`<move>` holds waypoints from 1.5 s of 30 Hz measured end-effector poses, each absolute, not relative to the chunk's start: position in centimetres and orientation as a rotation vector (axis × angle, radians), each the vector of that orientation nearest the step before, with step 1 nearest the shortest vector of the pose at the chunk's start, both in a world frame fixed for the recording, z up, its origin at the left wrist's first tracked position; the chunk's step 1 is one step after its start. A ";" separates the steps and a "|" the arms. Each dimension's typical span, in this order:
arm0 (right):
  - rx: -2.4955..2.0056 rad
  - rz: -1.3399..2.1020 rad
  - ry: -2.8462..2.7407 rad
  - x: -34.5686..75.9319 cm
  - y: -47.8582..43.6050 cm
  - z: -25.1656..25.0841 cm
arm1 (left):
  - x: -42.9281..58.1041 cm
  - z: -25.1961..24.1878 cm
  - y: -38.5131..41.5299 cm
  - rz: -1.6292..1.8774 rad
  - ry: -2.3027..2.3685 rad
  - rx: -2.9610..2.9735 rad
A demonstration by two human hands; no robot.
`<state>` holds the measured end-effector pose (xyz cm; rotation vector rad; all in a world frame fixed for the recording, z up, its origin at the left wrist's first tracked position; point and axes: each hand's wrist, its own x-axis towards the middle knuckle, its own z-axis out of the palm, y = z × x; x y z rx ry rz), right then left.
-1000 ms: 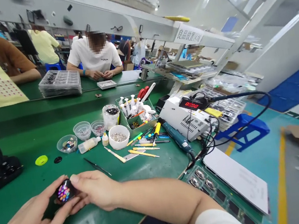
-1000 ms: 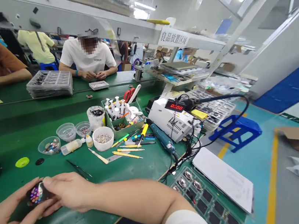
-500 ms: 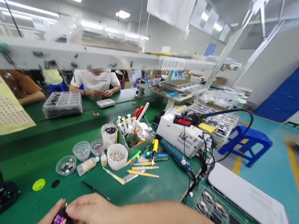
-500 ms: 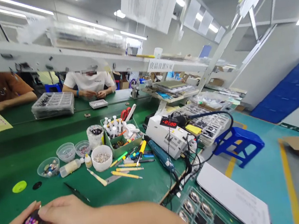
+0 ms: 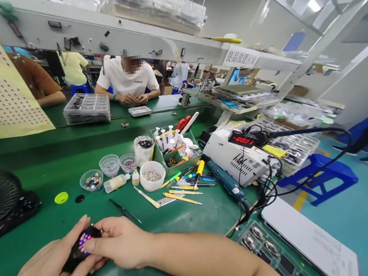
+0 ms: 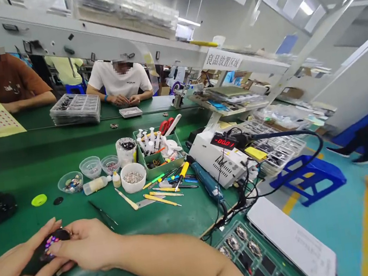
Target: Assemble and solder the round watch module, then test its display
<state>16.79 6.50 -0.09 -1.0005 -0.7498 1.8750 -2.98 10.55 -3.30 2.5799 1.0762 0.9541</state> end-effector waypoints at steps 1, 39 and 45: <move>-0.994 1.870 -0.746 16.8 6.5 0.0 | -3.1 -3.3 10.6 0.925 1.050 2.624; -1.136 1.814 -0.783 17.8 6.6 1.4 | -1.2 1.0 10.7 1.111 0.782 2.758; -1.081 1.770 -0.803 17.7 6.6 1.1 | -0.6 1.7 10.5 1.115 0.769 2.758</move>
